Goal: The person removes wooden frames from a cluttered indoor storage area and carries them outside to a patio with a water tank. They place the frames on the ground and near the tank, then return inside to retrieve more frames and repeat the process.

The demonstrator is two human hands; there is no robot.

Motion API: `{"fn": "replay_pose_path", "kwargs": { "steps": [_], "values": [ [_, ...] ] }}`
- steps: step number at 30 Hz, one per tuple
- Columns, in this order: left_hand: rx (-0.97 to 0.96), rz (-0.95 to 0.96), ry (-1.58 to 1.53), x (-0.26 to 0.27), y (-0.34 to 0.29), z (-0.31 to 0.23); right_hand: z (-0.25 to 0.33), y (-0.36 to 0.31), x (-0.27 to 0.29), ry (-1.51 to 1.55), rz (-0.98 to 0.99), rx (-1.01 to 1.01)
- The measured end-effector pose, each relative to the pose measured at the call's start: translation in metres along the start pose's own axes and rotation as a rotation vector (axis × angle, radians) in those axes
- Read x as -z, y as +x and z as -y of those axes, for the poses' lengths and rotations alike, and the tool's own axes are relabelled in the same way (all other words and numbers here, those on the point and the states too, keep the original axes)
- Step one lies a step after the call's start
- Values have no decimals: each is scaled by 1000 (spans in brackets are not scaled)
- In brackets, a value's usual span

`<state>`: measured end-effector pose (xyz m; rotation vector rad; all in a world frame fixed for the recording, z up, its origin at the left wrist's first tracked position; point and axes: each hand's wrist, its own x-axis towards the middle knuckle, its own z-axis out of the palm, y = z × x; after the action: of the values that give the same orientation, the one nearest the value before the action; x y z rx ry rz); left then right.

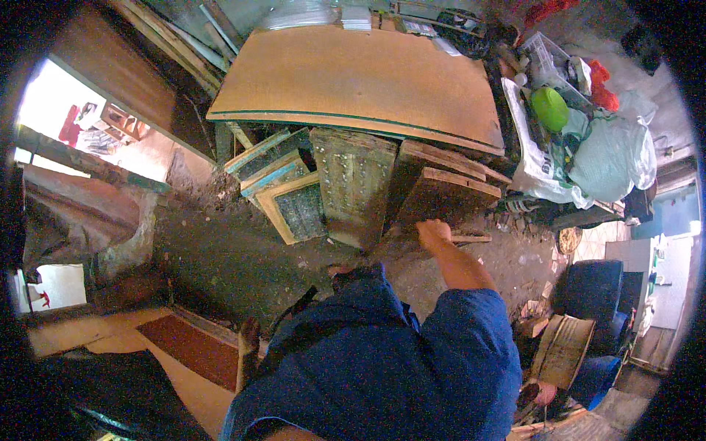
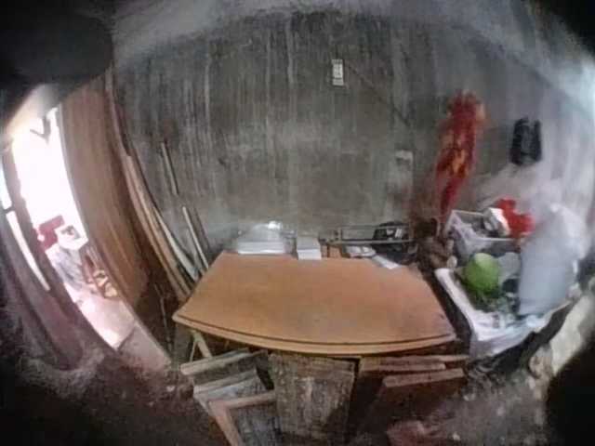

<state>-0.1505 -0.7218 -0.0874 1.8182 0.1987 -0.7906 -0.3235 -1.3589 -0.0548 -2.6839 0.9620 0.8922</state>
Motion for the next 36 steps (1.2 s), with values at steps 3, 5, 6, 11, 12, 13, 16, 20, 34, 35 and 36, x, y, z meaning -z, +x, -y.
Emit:
{"fn": "replay_pose_path", "kwargs": {
  "steps": [3,5,6,11,12,13,16,20,34,35,36],
  "values": [
    [-142,74,13,-18,3,-43,29,-15,6,-89,29,167],
    [-146,123,-81,-41,1,-89,53,-21,7,-148,54,263],
    [-167,136,-20,-52,-1,-115,63,-23,7,-160,54,316],
    [-534,326,337,-108,2,-216,85,-19,11,-129,6,333],
    [-537,324,403,-113,1,-227,82,-18,11,-108,17,288],
    [-531,321,464,-118,1,-233,78,-14,10,-94,29,245],
    [-527,320,479,-116,-1,-233,56,-13,-2,-23,6,200],
    [-519,287,458,-106,2,-214,31,-7,-21,8,71,101],
    [-383,261,297,-74,2,-143,-22,-45,-25,5,31,-69],
    [-358,242,319,-69,1,-138,-32,-50,-28,17,-15,-64],
    [-375,257,267,-63,0,-134,-36,-53,-34,25,-73,-59]
  ]
}}
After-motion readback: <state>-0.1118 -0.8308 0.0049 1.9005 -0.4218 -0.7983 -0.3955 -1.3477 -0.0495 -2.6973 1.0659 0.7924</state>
